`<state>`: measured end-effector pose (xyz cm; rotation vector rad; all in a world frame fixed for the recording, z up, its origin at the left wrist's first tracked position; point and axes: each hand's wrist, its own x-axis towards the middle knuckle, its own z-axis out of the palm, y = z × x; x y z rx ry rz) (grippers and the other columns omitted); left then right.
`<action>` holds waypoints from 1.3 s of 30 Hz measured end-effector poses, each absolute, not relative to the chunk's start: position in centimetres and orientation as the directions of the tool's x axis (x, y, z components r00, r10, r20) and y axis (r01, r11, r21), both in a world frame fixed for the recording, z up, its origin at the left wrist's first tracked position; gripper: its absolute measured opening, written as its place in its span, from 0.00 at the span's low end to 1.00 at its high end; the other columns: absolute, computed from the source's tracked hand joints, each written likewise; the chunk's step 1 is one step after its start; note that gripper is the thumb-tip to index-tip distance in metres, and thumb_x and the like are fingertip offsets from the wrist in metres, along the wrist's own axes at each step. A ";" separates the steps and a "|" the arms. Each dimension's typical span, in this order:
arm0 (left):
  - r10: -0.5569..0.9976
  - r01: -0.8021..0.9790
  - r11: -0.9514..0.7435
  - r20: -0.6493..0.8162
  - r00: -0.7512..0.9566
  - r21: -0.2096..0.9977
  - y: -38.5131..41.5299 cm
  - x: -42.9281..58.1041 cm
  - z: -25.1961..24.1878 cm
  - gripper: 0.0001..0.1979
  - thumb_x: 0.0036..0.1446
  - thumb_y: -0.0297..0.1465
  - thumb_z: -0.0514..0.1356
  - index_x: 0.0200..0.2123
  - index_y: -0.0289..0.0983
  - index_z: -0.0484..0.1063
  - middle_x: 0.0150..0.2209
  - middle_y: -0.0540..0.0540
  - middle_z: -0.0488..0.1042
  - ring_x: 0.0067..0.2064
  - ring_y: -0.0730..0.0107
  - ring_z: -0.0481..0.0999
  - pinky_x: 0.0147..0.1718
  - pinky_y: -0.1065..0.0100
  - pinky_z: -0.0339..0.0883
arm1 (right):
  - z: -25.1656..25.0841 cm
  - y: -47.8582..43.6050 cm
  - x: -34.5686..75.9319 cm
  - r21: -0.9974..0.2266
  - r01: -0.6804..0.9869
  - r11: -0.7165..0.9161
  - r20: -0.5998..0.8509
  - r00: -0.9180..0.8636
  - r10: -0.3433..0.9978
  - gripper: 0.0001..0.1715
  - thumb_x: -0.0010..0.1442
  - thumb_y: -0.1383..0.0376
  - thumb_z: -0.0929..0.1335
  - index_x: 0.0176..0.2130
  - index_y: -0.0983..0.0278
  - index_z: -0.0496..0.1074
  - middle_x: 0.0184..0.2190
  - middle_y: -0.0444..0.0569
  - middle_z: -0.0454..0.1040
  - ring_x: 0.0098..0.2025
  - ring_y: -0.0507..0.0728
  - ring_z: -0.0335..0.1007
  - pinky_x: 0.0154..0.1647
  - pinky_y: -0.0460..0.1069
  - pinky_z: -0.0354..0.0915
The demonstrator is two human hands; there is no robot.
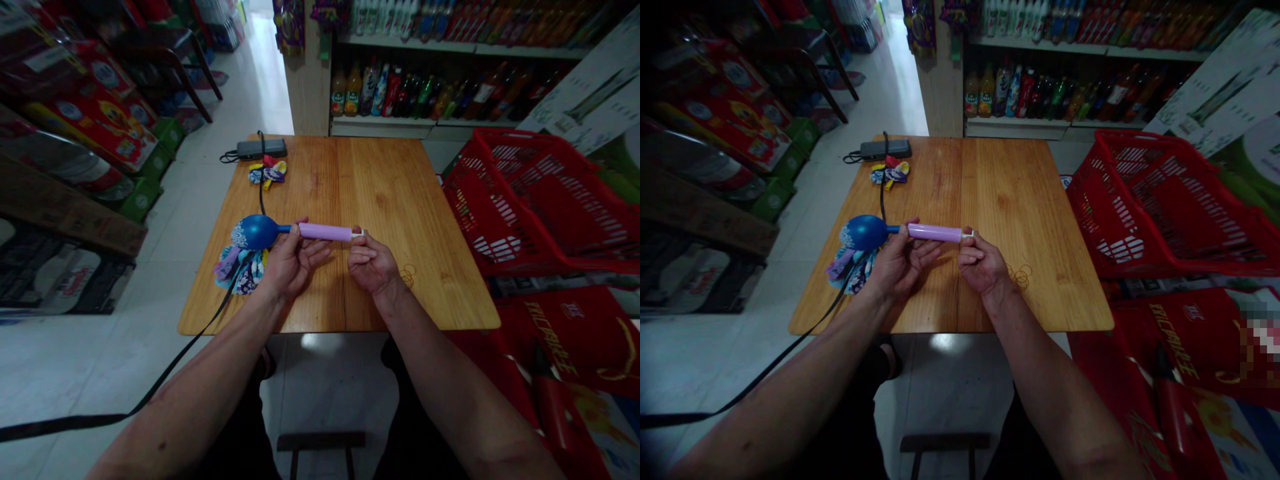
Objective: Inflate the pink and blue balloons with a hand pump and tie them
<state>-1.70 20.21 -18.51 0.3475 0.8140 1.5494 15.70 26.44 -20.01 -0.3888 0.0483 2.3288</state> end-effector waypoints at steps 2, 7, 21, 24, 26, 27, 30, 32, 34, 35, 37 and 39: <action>0.958 -0.748 0.028 -0.232 -0.170 0.663 20.2 -1.5 -18.6 0.20 0.65 0.40 0.62 0.57 0.40 0.69 0.44 0.43 0.79 0.46 0.59 0.83 0.42 0.61 0.79 | -20.3 26.2 15.3 -0.086 -0.704 -0.705 -0.304 -0.655 0.692 0.18 0.77 0.67 0.54 0.46 0.66 0.70 0.27 0.40 0.75 0.17 0.41 0.63 0.21 0.37 0.64; 0.945 -0.754 0.021 -0.258 -0.199 0.657 20.9 -3.5 -18.0 0.19 0.67 0.40 0.60 0.56 0.37 0.70 0.40 0.42 0.79 0.42 0.60 0.83 0.41 0.62 0.79 | -19.6 27.3 16.5 -0.138 -0.688 -0.712 -0.301 -0.656 0.692 0.15 0.75 0.69 0.56 0.46 0.67 0.70 0.27 0.40 0.75 0.17 0.41 0.63 0.20 0.37 0.63; 0.952 -0.772 0.040 -0.259 -0.164 0.634 20.6 -3.1 -18.6 0.18 0.66 0.36 0.61 0.56 0.36 0.69 0.43 0.39 0.79 0.43 0.56 0.83 0.33 0.67 0.80 | -19.6 26.6 15.5 -0.092 -0.691 -0.717 -0.312 -0.664 0.680 0.17 0.76 0.68 0.55 0.45 0.67 0.70 0.26 0.40 0.73 0.16 0.41 0.61 0.19 0.37 0.62; 0.954 -0.782 0.005 -0.239 -0.184 0.623 21.1 -4.4 -18.3 0.16 0.67 0.35 0.61 0.54 0.36 0.70 0.41 0.40 0.79 0.43 0.59 0.83 0.32 0.69 0.79 | -19.2 27.6 16.8 -0.098 -0.705 -0.702 -0.316 -0.647 0.694 0.16 0.75 0.69 0.56 0.45 0.68 0.70 0.26 0.39 0.72 0.16 0.40 0.60 0.18 0.37 0.61; 0.950 -0.774 -0.046 -0.213 -0.230 0.631 21.2 -4.9 -18.1 0.15 0.67 0.35 0.60 0.53 0.36 0.70 0.40 0.42 0.79 0.41 0.61 0.83 0.32 0.71 0.79 | -19.1 28.0 17.3 -0.109 -0.728 -0.677 -0.306 -0.623 0.720 0.15 0.75 0.70 0.57 0.44 0.67 0.71 0.25 0.38 0.72 0.16 0.40 0.60 0.18 0.37 0.60; 0.949 -0.767 -0.055 -0.205 -0.239 0.639 21.1 -4.9 -18.1 0.15 0.67 0.36 0.60 0.54 0.37 0.70 0.40 0.42 0.79 0.41 0.62 0.83 0.32 0.71 0.79 | -19.1 27.9 17.3 -0.115 -0.730 -0.674 -0.298 -0.621 0.725 0.14 0.74 0.70 0.57 0.44 0.67 0.71 0.24 0.38 0.72 0.16 0.40 0.60 0.18 0.37 0.60; 0.958 -0.758 0.000 -0.218 -0.188 0.652 20.6 -3.9 -18.2 0.20 0.66 0.37 0.62 0.57 0.38 0.68 0.42 0.42 0.79 0.44 0.57 0.83 0.30 0.68 0.80 | -19.5 26.9 16.4 -0.125 -0.706 -0.698 -0.286 -0.647 0.706 0.14 0.73 0.72 0.58 0.44 0.67 0.71 0.25 0.38 0.72 0.16 0.41 0.61 0.19 0.37 0.61; 0.958 -0.758 0.027 -0.234 -0.167 0.652 20.3 -3.0 -18.2 0.20 0.65 0.36 0.63 0.57 0.37 0.68 0.43 0.40 0.79 0.45 0.55 0.83 0.31 0.67 0.80 | -19.8 26.1 15.5 -0.108 -0.694 -0.712 -0.298 -0.661 0.689 0.15 0.74 0.72 0.57 0.44 0.67 0.71 0.25 0.39 0.72 0.16 0.41 0.61 0.19 0.38 0.62; 0.955 -0.758 0.026 -0.239 -0.173 0.652 20.2 -2.5 -18.2 0.19 0.64 0.35 0.64 0.56 0.36 0.69 0.44 0.39 0.79 0.45 0.54 0.83 0.31 0.67 0.80 | -19.9 25.7 15.0 -0.072 -0.705 -0.705 -0.308 -0.657 0.688 0.17 0.75 0.71 0.56 0.45 0.68 0.71 0.25 0.40 0.72 0.16 0.42 0.61 0.19 0.38 0.62; 0.955 -0.759 0.026 -0.240 -0.173 0.651 20.2 -2.5 -18.2 0.18 0.64 0.35 0.64 0.55 0.36 0.69 0.44 0.39 0.79 0.45 0.53 0.83 0.31 0.67 0.80 | -19.9 25.7 14.9 -0.054 -0.711 -0.701 -0.311 -0.655 0.689 0.18 0.75 0.70 0.55 0.45 0.68 0.71 0.25 0.40 0.72 0.16 0.42 0.61 0.19 0.38 0.62; 0.955 -0.763 0.027 -0.244 -0.172 0.645 20.5 -2.9 -18.0 0.17 0.64 0.34 0.64 0.53 0.35 0.70 0.44 0.39 0.79 0.44 0.53 0.83 0.30 0.66 0.80 | -19.7 26.1 15.3 -0.047 -0.712 -0.701 -0.312 -0.656 0.687 0.18 0.75 0.70 0.55 0.46 0.68 0.71 0.26 0.40 0.72 0.16 0.42 0.61 0.19 0.38 0.62; 0.951 -0.771 0.023 -0.251 -0.179 0.636 20.8 -3.8 -17.7 0.16 0.65 0.34 0.63 0.53 0.35 0.71 0.40 0.40 0.79 0.43 0.55 0.84 0.30 0.67 0.80 | -19.4 26.9 16.2 -0.072 -0.710 -0.701 -0.313 -0.651 0.692 0.15 0.74 0.71 0.57 0.45 0.68 0.71 0.26 0.40 0.72 0.16 0.42 0.61 0.18 0.38 0.62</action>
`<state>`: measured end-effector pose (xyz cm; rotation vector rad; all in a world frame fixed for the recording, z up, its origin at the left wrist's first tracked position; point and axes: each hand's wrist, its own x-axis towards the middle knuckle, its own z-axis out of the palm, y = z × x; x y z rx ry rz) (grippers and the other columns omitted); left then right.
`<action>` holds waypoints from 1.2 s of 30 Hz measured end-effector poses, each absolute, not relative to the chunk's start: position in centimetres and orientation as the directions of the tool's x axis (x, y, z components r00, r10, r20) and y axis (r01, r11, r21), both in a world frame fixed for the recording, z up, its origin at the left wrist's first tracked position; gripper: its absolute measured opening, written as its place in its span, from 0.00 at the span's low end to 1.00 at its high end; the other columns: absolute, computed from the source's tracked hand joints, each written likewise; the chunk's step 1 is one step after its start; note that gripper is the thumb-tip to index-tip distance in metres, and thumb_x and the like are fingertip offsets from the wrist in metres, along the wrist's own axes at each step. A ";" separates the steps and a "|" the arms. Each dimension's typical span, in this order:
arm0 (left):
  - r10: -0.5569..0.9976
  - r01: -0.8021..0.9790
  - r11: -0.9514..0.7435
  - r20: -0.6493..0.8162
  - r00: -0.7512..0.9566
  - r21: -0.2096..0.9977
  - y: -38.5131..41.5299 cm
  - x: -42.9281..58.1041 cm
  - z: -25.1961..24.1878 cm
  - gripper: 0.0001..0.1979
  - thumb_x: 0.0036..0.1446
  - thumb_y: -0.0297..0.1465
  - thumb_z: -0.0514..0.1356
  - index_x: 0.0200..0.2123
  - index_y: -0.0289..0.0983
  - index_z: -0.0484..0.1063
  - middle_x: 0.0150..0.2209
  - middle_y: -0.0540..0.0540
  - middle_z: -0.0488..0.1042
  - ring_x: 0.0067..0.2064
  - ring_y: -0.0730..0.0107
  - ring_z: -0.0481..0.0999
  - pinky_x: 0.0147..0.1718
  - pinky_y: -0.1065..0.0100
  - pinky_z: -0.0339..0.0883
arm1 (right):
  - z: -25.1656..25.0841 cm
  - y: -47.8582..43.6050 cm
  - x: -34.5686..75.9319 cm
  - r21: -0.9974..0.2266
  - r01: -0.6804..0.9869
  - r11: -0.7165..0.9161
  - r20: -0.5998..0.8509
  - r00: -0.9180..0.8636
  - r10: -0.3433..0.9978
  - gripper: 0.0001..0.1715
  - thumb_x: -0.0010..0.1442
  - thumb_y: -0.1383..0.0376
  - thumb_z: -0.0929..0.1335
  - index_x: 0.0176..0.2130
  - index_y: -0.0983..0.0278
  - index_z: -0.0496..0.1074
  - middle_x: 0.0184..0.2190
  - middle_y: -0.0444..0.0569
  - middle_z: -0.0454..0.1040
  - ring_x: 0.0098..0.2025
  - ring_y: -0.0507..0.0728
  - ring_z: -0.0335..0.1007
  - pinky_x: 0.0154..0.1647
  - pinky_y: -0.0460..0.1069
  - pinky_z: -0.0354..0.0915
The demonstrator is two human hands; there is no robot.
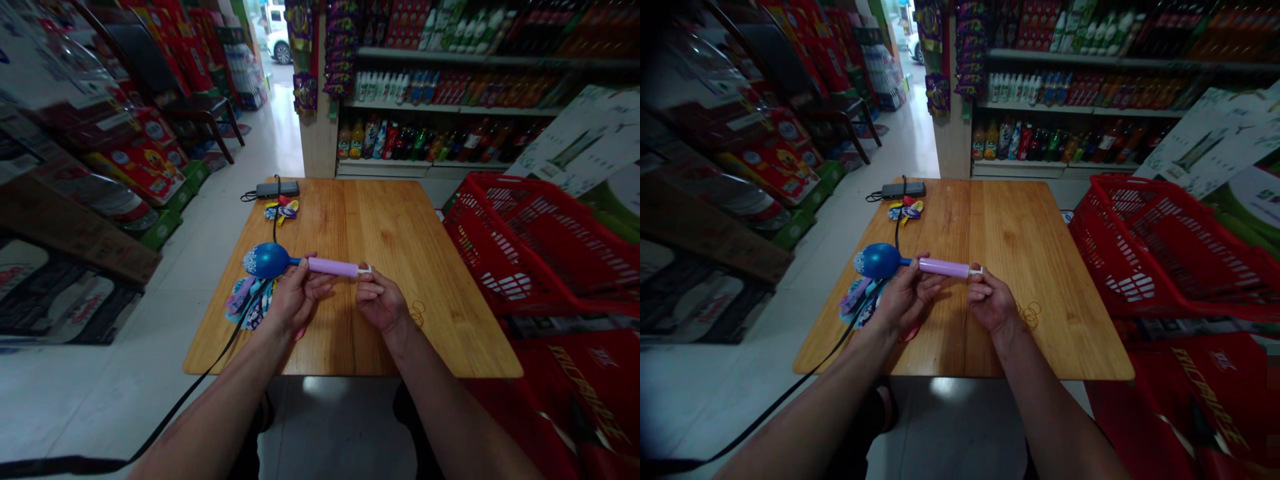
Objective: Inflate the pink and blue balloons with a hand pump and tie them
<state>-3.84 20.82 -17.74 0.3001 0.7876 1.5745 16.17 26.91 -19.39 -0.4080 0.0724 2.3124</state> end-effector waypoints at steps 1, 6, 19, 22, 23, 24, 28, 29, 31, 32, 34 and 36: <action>0.948 -0.775 0.010 -0.252 -0.194 0.632 21.0 -4.3 -17.6 0.15 0.65 0.34 0.63 0.53 0.35 0.71 0.39 0.41 0.79 0.42 0.57 0.84 0.31 0.68 0.80 | -19.2 27.3 16.6 -0.084 -0.717 -0.692 -0.314 -0.640 0.701 0.14 0.74 0.71 0.58 0.45 0.67 0.71 0.26 0.40 0.72 0.16 0.42 0.61 0.18 0.38 0.61; 0.945 -0.763 -0.016 -0.240 -0.223 0.646 20.9 -4.8 -17.7 0.19 0.65 0.36 0.63 0.57 0.37 0.69 0.40 0.42 0.79 0.44 0.57 0.83 0.30 0.69 0.79 | -19.0 27.2 16.8 -0.114 -0.754 -0.647 -0.348 -0.579 0.737 0.12 0.73 0.72 0.59 0.44 0.67 0.71 0.24 0.39 0.71 0.16 0.42 0.60 0.18 0.38 0.61; 0.946 -0.766 -0.029 -0.230 -0.228 0.642 21.1 -5.8 -17.8 0.14 0.66 0.34 0.62 0.52 0.35 0.70 0.38 0.42 0.79 0.41 0.61 0.84 0.32 0.70 0.79 | -18.9 27.4 16.4 -0.156 -0.726 -0.670 -0.332 -0.600 0.728 0.09 0.71 0.73 0.61 0.43 0.67 0.71 0.25 0.39 0.72 0.16 0.41 0.61 0.18 0.38 0.61; 0.932 -0.743 -0.064 -0.226 -0.283 0.666 21.0 -6.0 -17.6 0.15 0.66 0.34 0.62 0.54 0.36 0.70 0.39 0.42 0.79 0.41 0.59 0.84 0.30 0.69 0.79 | -18.8 27.4 16.2 -0.146 -0.762 -0.630 -0.350 -0.556 0.754 0.10 0.72 0.73 0.60 0.43 0.67 0.71 0.25 0.39 0.71 0.16 0.42 0.60 0.17 0.38 0.61; 0.936 -0.740 -0.047 -0.229 -0.267 0.670 20.8 -5.6 -17.7 0.17 0.66 0.35 0.62 0.55 0.36 0.69 0.39 0.42 0.79 0.42 0.58 0.84 0.30 0.68 0.79 | -19.0 27.1 15.8 -0.143 -0.757 -0.637 -0.361 -0.560 0.746 0.11 0.72 0.72 0.60 0.43 0.67 0.71 0.24 0.39 0.70 0.15 0.42 0.60 0.17 0.39 0.61; 0.943 -0.748 -0.018 -0.238 -0.234 0.664 20.6 -5.0 -17.8 0.17 0.65 0.36 0.62 0.55 0.37 0.69 0.40 0.42 0.79 0.43 0.56 0.84 0.30 0.67 0.79 | -19.2 26.7 15.4 -0.140 -0.743 -0.655 -0.368 -0.575 0.731 0.11 0.72 0.72 0.60 0.43 0.67 0.70 0.25 0.39 0.70 0.15 0.42 0.60 0.18 0.39 0.61; 0.940 -0.778 0.014 -0.274 -0.204 0.628 20.1 -2.8 -18.3 0.18 0.65 0.36 0.63 0.55 0.36 0.69 0.41 0.40 0.79 0.42 0.56 0.84 0.32 0.66 0.80 | -19.9 25.7 14.0 -0.137 -0.702 -0.699 -0.348 -0.626 0.698 0.08 0.71 0.72 0.61 0.44 0.66 0.70 0.25 0.39 0.71 0.16 0.42 0.61 0.19 0.39 0.62; 0.939 -0.781 0.015 -0.277 -0.203 0.625 20.2 -2.6 -18.4 0.18 0.64 0.36 0.63 0.55 0.36 0.69 0.41 0.40 0.79 0.43 0.56 0.84 0.32 0.67 0.79 | -19.9 25.7 14.1 -0.136 -0.706 -0.695 -0.339 -0.626 0.702 0.08 0.71 0.72 0.62 0.44 0.66 0.70 0.25 0.38 0.71 0.16 0.42 0.61 0.19 0.39 0.62; 0.944 -0.781 0.022 -0.270 -0.189 0.625 20.5 -2.9 -18.3 0.17 0.64 0.35 0.63 0.54 0.35 0.69 0.40 0.39 0.79 0.44 0.56 0.83 0.31 0.68 0.79 | -19.7 26.1 14.6 -0.136 -0.706 -0.695 -0.334 -0.627 0.703 0.09 0.71 0.73 0.62 0.44 0.66 0.70 0.26 0.39 0.71 0.17 0.41 0.61 0.19 0.38 0.62; 0.948 -0.780 0.026 -0.263 -0.179 0.626 20.7 -3.3 -18.2 0.16 0.65 0.35 0.63 0.53 0.35 0.70 0.39 0.40 0.79 0.43 0.56 0.83 0.31 0.68 0.79 | -19.5 26.5 15.0 -0.141 -0.703 -0.697 -0.338 -0.628 0.701 0.09 0.71 0.73 0.62 0.44 0.67 0.70 0.26 0.39 0.72 0.16 0.41 0.61 0.19 0.38 0.62; 0.952 -0.781 0.009 -0.245 -0.185 0.625 21.1 -4.5 -18.0 0.15 0.66 0.35 0.62 0.52 0.35 0.70 0.37 0.41 0.79 0.41 0.59 0.84 0.32 0.69 0.79 | -19.0 27.2 15.9 -0.149 -0.710 -0.688 -0.350 -0.613 0.708 0.09 0.71 0.73 0.61 0.44 0.67 0.70 0.26 0.39 0.72 0.16 0.42 0.61 0.18 0.39 0.61; 0.945 -0.776 -0.045 -0.225 -0.237 0.629 21.4 -5.4 -17.9 0.13 0.66 0.34 0.61 0.51 0.35 0.70 0.36 0.43 0.78 0.40 0.62 0.83 0.32 0.70 0.78 | -18.7 27.7 16.7 -0.144 -0.741 -0.655 -0.352 -0.581 0.734 0.10 0.71 0.73 0.60 0.44 0.67 0.71 0.26 0.39 0.71 0.16 0.42 0.61 0.17 0.38 0.61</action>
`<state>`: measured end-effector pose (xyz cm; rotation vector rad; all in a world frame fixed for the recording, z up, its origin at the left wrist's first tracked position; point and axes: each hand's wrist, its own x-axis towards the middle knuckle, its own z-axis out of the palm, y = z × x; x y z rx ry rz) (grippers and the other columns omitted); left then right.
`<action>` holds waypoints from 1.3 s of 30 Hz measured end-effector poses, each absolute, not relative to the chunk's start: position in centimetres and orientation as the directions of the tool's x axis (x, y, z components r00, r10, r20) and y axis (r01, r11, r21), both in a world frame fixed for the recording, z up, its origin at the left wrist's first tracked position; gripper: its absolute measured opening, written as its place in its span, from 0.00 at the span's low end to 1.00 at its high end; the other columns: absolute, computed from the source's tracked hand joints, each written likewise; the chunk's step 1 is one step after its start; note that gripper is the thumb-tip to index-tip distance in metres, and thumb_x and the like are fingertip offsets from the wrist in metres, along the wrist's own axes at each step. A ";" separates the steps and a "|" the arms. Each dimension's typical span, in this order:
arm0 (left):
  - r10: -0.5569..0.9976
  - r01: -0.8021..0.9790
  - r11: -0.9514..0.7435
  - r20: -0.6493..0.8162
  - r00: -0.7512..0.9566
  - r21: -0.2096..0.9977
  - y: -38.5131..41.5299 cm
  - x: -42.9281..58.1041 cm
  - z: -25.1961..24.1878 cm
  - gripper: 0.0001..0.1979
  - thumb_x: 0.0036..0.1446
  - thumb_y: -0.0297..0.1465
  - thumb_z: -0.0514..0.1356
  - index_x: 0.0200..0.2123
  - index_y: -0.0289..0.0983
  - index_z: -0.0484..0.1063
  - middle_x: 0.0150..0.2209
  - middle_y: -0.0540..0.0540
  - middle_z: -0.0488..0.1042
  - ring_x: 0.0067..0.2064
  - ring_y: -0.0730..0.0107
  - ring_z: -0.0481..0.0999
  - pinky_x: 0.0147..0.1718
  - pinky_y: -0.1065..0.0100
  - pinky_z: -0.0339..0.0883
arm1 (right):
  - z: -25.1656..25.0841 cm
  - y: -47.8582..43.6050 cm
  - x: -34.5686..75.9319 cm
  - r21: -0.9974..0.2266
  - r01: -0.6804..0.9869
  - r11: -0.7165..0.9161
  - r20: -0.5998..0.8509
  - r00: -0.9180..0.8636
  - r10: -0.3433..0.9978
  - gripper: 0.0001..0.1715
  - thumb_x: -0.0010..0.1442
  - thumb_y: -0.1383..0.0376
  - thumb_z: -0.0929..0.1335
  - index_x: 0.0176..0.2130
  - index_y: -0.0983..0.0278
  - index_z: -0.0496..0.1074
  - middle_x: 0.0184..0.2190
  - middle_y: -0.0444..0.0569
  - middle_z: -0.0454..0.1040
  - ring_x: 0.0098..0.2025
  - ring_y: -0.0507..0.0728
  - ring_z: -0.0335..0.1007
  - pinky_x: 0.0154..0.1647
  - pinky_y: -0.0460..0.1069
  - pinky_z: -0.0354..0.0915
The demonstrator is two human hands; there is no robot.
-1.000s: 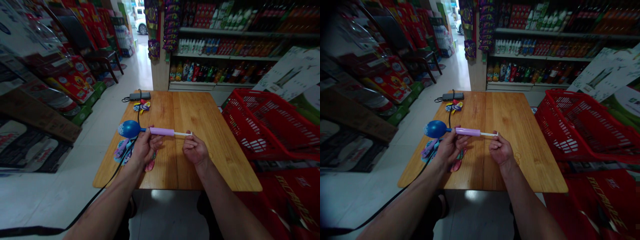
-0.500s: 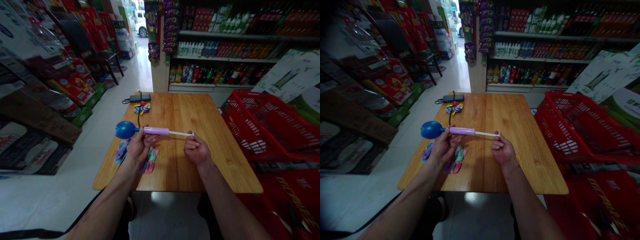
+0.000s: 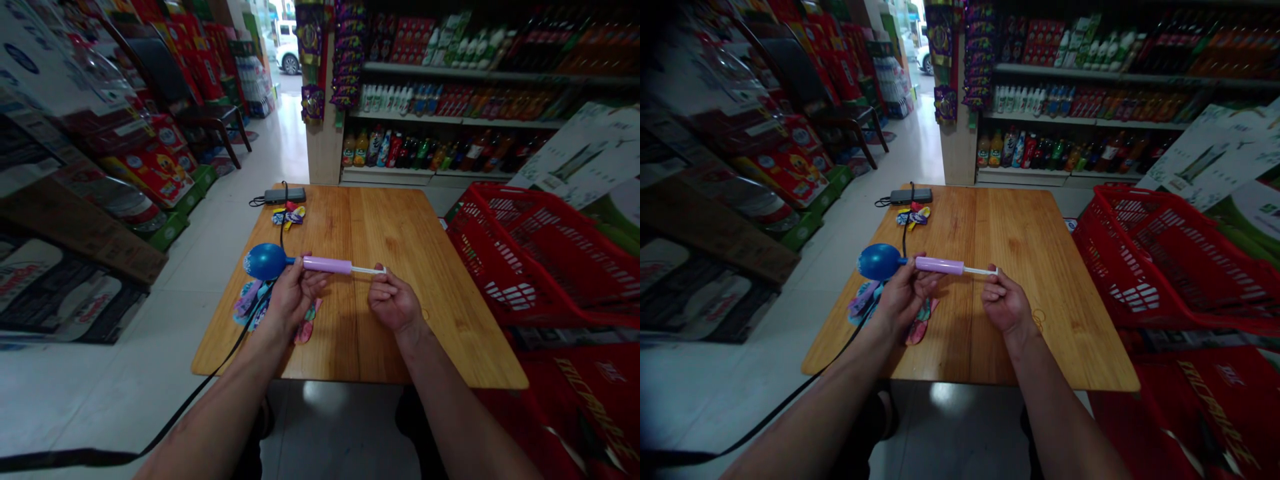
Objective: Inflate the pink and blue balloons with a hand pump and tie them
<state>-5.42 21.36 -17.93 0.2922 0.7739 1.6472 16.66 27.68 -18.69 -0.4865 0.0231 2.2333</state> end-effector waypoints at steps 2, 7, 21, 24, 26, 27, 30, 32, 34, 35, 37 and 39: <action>0.936 -0.761 -0.090 -0.205 -0.285 0.642 21.2 -5.5 -18.1 0.13 0.67 0.34 0.61 0.52 0.36 0.70 0.37 0.44 0.78 0.41 0.63 0.83 0.32 0.70 0.78 | -18.7 27.6 16.7 -0.137 -0.766 -0.629 -0.338 -0.560 0.756 0.10 0.71 0.73 0.61 0.44 0.67 0.71 0.25 0.39 0.70 0.16 0.42 0.60 0.17 0.38 0.60; 0.951 -0.782 -0.018 -0.232 -0.207 0.623 20.2 -2.7 -19.1 0.18 0.64 0.38 0.64 0.53 0.37 0.69 0.42 0.41 0.77 0.42 0.56 0.83 0.33 0.64 0.79 | -19.5 25.8 14.8 -0.154 -0.717 -0.680 -0.286 -0.626 0.725 0.08 0.69 0.73 0.63 0.43 0.65 0.71 0.25 0.38 0.70 0.19 0.42 0.63 0.21 0.38 0.64; 0.946 -0.781 -0.098 -0.186 -0.266 0.617 20.1 -4.0 -18.3 0.19 0.64 0.39 0.63 0.54 0.36 0.69 0.39 0.41 0.77 0.38 0.58 0.83 0.31 0.66 0.77 | -18.4 25.8 15.8 -0.157 -0.734 -0.660 -0.274 -0.610 0.744 0.10 0.67 0.76 0.64 0.44 0.65 0.71 0.25 0.37 0.68 0.18 0.42 0.62 0.19 0.39 0.64; 0.953 -0.789 -0.058 -0.203 -0.227 0.612 19.7 -2.9 -19.0 0.20 0.63 0.40 0.64 0.54 0.36 0.69 0.40 0.41 0.76 0.39 0.57 0.83 0.32 0.64 0.78 | -19.1 24.9 14.6 -0.172 -0.692 -0.701 -0.294 -0.644 0.707 0.09 0.67 0.75 0.64 0.45 0.65 0.71 0.27 0.38 0.70 0.19 0.42 0.63 0.21 0.39 0.65; 0.955 -0.800 -0.039 -0.213 -0.205 0.599 19.7 -2.6 -19.3 0.20 0.63 0.39 0.64 0.54 0.37 0.69 0.40 0.41 0.76 0.40 0.57 0.83 0.33 0.63 0.78 | -19.4 24.7 14.2 -0.145 -0.690 -0.709 -0.307 -0.650 0.695 0.10 0.69 0.74 0.63 0.47 0.66 0.70 0.28 0.40 0.72 0.20 0.42 0.65 0.22 0.39 0.66; 0.958 -0.807 -0.027 -0.216 -0.190 0.590 19.7 -2.7 -19.3 0.20 0.63 0.40 0.64 0.54 0.37 0.69 0.40 0.40 0.76 0.41 0.56 0.83 0.33 0.63 0.78 | -19.5 24.9 14.2 -0.126 -0.693 -0.710 -0.311 -0.652 0.692 0.11 0.70 0.74 0.62 0.48 0.66 0.70 0.29 0.40 0.72 0.20 0.42 0.65 0.22 0.39 0.66; 0.960 -0.820 0.010 -0.234 -0.151 0.573 20.2 -3.8 -19.1 0.21 0.64 0.40 0.63 0.55 0.36 0.69 0.42 0.39 0.77 0.43 0.54 0.83 0.35 0.62 0.78 | -19.4 25.9 15.1 -0.083 -0.687 -0.722 -0.317 -0.669 0.673 0.13 0.72 0.73 0.59 0.49 0.66 0.70 0.29 0.41 0.72 0.19 0.42 0.65 0.21 0.39 0.65; 0.955 -0.820 -0.004 -0.241 -0.173 0.572 20.6 -4.8 -18.9 0.19 0.65 0.39 0.62 0.55 0.36 0.69 0.43 0.38 0.77 0.42 0.55 0.83 0.38 0.60 0.78 | -19.3 26.9 16.0 -0.076 -0.687 -0.723 -0.312 -0.672 0.671 0.12 0.72 0.74 0.59 0.48 0.67 0.70 0.28 0.41 0.71 0.18 0.42 0.63 0.19 0.39 0.64; 0.946 -0.807 -0.065 -0.220 -0.237 0.588 20.9 -5.7 -18.8 0.19 0.65 0.37 0.62 0.55 0.35 0.69 0.43 0.38 0.78 0.41 0.58 0.83 0.41 0.59 0.78 | -19.2 27.8 16.7 -0.069 -0.703 -0.708 -0.299 -0.662 0.687 0.12 0.71 0.74 0.60 0.47 0.67 0.70 0.27 0.40 0.71 0.17 0.42 0.63 0.18 0.39 0.63; 0.943 -0.797 -0.091 -0.206 -0.261 0.597 20.9 -5.9 -18.9 0.19 0.65 0.37 0.62 0.56 0.36 0.69 0.43 0.38 0.78 0.41 0.58 0.83 0.41 0.59 0.78 | -19.2 28.0 16.8 -0.066 -0.710 -0.701 -0.293 -0.658 0.694 0.11 0.71 0.74 0.60 0.46 0.67 0.70 0.27 0.40 0.71 0.17 0.42 0.63 0.18 0.39 0.63; 0.951 -0.793 -0.076 -0.196 -0.241 0.604 20.9 -5.6 -19.0 0.20 0.65 0.38 0.62 0.57 0.37 0.68 0.44 0.39 0.77 0.42 0.57 0.83 0.40 0.59 0.79 | -19.4 28.0 16.6 -0.069 -0.704 -0.707 -0.289 -0.665 0.689 0.10 0.70 0.75 0.61 0.46 0.67 0.70 0.27 0.39 0.72 0.17 0.42 0.64 0.19 0.39 0.64; 0.960 -0.807 -0.018 -0.214 -0.178 0.591 20.6 -4.7 -19.2 0.21 0.65 0.38 0.62 0.58 0.38 0.68 0.44 0.40 0.77 0.42 0.56 0.82 0.37 0.58 0.79 | -19.9 27.5 15.8 -0.083 -0.686 -0.723 -0.287 -0.679 0.676 0.10 0.70 0.74 0.61 0.46 0.67 0.70 0.27 0.39 0.72 0.17 0.42 0.64 0.19 0.40 0.65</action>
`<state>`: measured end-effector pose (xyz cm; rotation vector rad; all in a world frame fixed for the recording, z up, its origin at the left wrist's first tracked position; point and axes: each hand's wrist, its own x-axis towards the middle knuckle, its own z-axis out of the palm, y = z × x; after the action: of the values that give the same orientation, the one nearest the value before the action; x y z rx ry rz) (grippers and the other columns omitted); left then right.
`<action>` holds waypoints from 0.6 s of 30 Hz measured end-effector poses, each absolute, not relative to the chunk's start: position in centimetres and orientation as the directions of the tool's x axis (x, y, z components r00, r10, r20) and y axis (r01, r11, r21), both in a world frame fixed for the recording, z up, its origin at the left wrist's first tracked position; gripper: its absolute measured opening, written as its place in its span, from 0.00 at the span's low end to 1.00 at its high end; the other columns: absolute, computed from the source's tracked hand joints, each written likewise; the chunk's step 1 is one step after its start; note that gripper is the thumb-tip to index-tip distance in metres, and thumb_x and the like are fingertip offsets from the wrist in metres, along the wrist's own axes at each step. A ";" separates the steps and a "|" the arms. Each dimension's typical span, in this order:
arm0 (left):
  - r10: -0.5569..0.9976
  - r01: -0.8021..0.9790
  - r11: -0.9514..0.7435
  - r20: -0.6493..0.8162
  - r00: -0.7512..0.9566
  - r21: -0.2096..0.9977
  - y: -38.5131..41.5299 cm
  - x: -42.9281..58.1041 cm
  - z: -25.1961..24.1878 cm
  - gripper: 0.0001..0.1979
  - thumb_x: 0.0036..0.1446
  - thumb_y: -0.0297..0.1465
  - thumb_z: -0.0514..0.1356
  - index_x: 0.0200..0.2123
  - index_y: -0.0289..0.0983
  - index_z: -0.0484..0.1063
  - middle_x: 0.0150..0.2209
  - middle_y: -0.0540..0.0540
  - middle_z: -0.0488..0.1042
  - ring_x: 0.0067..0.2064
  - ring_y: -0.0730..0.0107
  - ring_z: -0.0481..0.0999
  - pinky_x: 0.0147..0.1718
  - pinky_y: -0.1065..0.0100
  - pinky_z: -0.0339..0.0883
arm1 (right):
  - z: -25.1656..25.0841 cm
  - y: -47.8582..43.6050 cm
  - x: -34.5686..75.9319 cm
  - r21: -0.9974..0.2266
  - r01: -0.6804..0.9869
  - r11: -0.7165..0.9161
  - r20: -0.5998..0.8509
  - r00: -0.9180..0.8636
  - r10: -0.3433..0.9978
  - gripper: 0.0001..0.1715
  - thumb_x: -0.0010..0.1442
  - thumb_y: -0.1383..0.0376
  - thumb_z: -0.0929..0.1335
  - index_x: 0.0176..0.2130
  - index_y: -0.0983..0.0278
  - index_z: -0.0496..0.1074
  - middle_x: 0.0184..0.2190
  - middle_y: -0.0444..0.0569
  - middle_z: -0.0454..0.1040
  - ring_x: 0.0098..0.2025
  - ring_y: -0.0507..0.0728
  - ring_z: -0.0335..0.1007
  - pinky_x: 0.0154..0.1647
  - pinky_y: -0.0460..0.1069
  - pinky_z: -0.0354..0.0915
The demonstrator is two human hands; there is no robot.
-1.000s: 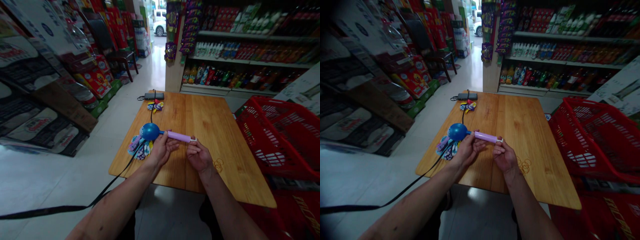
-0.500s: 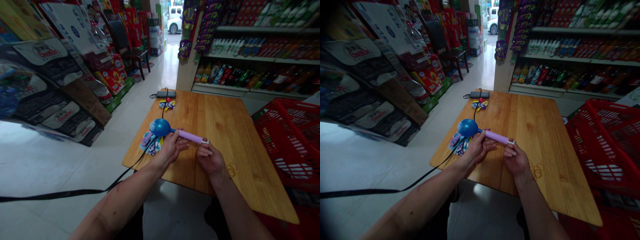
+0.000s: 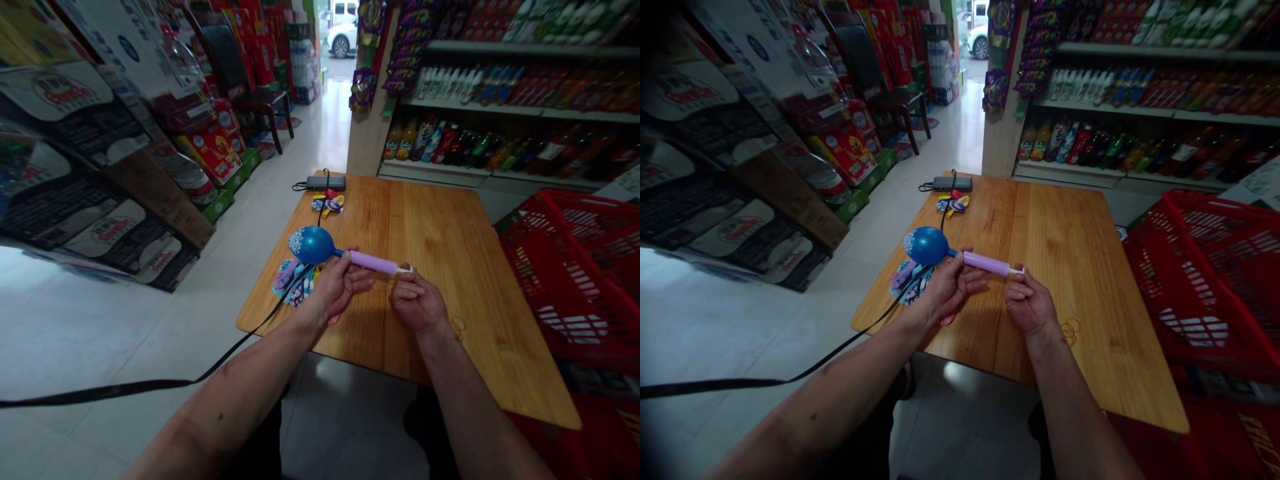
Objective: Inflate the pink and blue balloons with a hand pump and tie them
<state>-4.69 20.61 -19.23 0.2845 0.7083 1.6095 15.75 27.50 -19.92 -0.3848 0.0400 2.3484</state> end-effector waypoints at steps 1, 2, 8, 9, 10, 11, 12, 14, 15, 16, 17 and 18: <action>0.962 -0.813 0.003 -0.225 -0.157 0.582 20.5 -4.2 -19.3 0.20 0.65 0.38 0.62 0.57 0.38 0.68 0.43 0.40 0.76 0.42 0.56 0.82 0.37 0.59 0.79 | -20.2 27.2 15.3 -0.085 -0.682 -0.726 -0.281 -0.683 0.674 0.10 0.70 0.74 0.61 0.46 0.67 0.70 0.27 0.39 0.73 0.17 0.42 0.64 0.20 0.40 0.65; 0.962 -0.818 0.011 -0.229 -0.148 0.576 20.4 -3.7 -19.4 0.20 0.65 0.38 0.62 0.57 0.38 0.68 0.43 0.40 0.76 0.42 0.56 0.82 0.36 0.59 0.79 | -20.4 26.9 14.9 -0.082 -0.682 -0.726 -0.273 -0.686 0.675 0.10 0.71 0.74 0.61 0.47 0.67 0.70 0.28 0.40 0.73 0.17 0.42 0.65 0.20 0.39 0.65; 0.961 -0.812 0.004 -0.227 -0.158 0.583 20.6 -3.5 -19.1 0.18 0.65 0.36 0.62 0.55 0.36 0.70 0.44 0.39 0.77 0.43 0.56 0.82 0.39 0.59 0.79 | -20.4 27.5 15.6 -0.037 -0.684 -0.728 -0.290 -0.690 0.663 0.11 0.71 0.74 0.60 0.48 0.67 0.69 0.28 0.40 0.74 0.18 0.42 0.65 0.20 0.39 0.64; 0.959 -0.810 -0.005 -0.227 -0.171 0.587 20.8 -4.0 -19.0 0.17 0.65 0.36 0.62 0.54 0.36 0.70 0.44 0.39 0.77 0.43 0.57 0.82 0.40 0.59 0.79 | -20.1 27.8 16.2 -0.032 -0.685 -0.728 -0.298 -0.689 0.661 0.11 0.71 0.73 0.60 0.48 0.68 0.69 0.28 0.40 0.73 0.18 0.42 0.65 0.19 0.39 0.64; 0.955 -0.805 -0.021 -0.226 -0.191 0.593 20.9 -4.5 -18.7 0.17 0.65 0.36 0.62 0.54 0.35 0.70 0.44 0.38 0.77 0.42 0.58 0.82 0.40 0.60 0.78 | -19.8 28.2 16.7 -0.026 -0.690 -0.724 -0.301 -0.685 0.663 0.10 0.71 0.73 0.60 0.47 0.68 0.69 0.28 0.40 0.73 0.18 0.42 0.64 0.19 0.40 0.64; 0.951 -0.797 -0.043 -0.219 -0.217 0.603 21.0 -5.0 -18.5 0.17 0.65 0.36 0.62 0.54 0.35 0.71 0.44 0.38 0.77 0.41 0.59 0.82 0.40 0.60 0.78 | -19.5 28.4 17.2 -0.021 -0.698 -0.716 -0.299 -0.679 0.671 0.10 0.71 0.72 0.60 0.47 0.68 0.69 0.28 0.41 0.73 0.18 0.43 0.64 0.19 0.40 0.64; 0.946 -0.786 -0.069 -0.209 -0.247 0.614 21.0 -5.4 -18.3 0.17 0.65 0.36 0.62 0.54 0.35 0.71 0.43 0.39 0.78 0.41 0.60 0.82 0.40 0.61 0.78 | -19.3 28.5 17.5 -0.018 -0.708 -0.706 -0.293 -0.671 0.681 0.10 0.71 0.72 0.61 0.47 0.68 0.69 0.27 0.40 0.72 0.18 0.43 0.64 0.19 0.40 0.64; 0.940 -0.768 -0.099 -0.194 -0.281 0.632 20.9 -5.8 -18.1 0.17 0.65 0.36 0.62 0.54 0.36 0.71 0.41 0.41 0.77 0.40 0.62 0.82 0.39 0.62 0.78 | -19.1 28.4 17.6 -0.022 -0.715 -0.698 -0.275 -0.667 0.692 0.09 0.71 0.71 0.61 0.45 0.67 0.70 0.26 0.40 0.72 0.18 0.43 0.64 0.19 0.41 0.64; 0.943 -0.767 -0.088 -0.194 -0.270 0.635 20.8 -5.7 -18.1 0.17 0.64 0.36 0.63 0.54 0.36 0.71 0.40 0.41 0.77 0.39 0.61 0.82 0.38 0.61 0.78 | -19.2 28.1 17.4 -0.033 -0.706 -0.708 -0.266 -0.676 0.687 0.09 0.71 0.71 0.61 0.45 0.67 0.70 0.26 0.40 0.72 0.18 0.44 0.64 0.19 0.41 0.64; 0.949 -0.771 -0.066 -0.200 -0.245 0.633 20.6 -5.3 -18.2 0.17 0.64 0.37 0.63 0.53 0.37 0.71 0.40 0.42 0.77 0.39 0.61 0.82 0.37 0.61 0.78 | -19.3 27.7 17.0 -0.049 -0.690 -0.722 -0.257 -0.690 0.677 0.09 0.71 0.71 0.61 0.44 0.67 0.70 0.26 0.40 0.72 0.18 0.43 0.64 0.20 0.40 0.65; 0.954 -0.778 -0.039 -0.209 -0.216 0.627 20.5 -4.9 -18.4 0.17 0.64 0.38 0.64 0.53 0.38 0.71 0.40 0.43 0.76 0.40 0.60 0.82 0.37 0.60 0.79 | -19.6 27.2 16.5 -0.068 -0.673 -0.736 -0.246 -0.704 0.667 0.09 0.71 0.72 0.61 0.44 0.67 0.71 0.27 0.41 0.73 0.19 0.43 0.65 0.21 0.40 0.65; 0.957 -0.785 -0.017 -0.218 -0.192 0.619 20.3 -4.4 -18.6 0.17 0.63 0.38 0.64 0.52 0.38 0.71 0.41 0.43 0.76 0.40 0.59 0.82 0.37 0.59 0.79 | -19.8 26.8 16.0 -0.086 -0.658 -0.748 -0.235 -0.716 0.657 0.09 0.71 0.72 0.61 0.45 0.67 0.71 0.29 0.41 0.74 0.20 0.43 0.66 0.22 0.40 0.66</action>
<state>-4.39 20.33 -18.62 0.3043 0.7461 1.6099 15.96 26.79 -19.82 -0.3254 0.0052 2.3941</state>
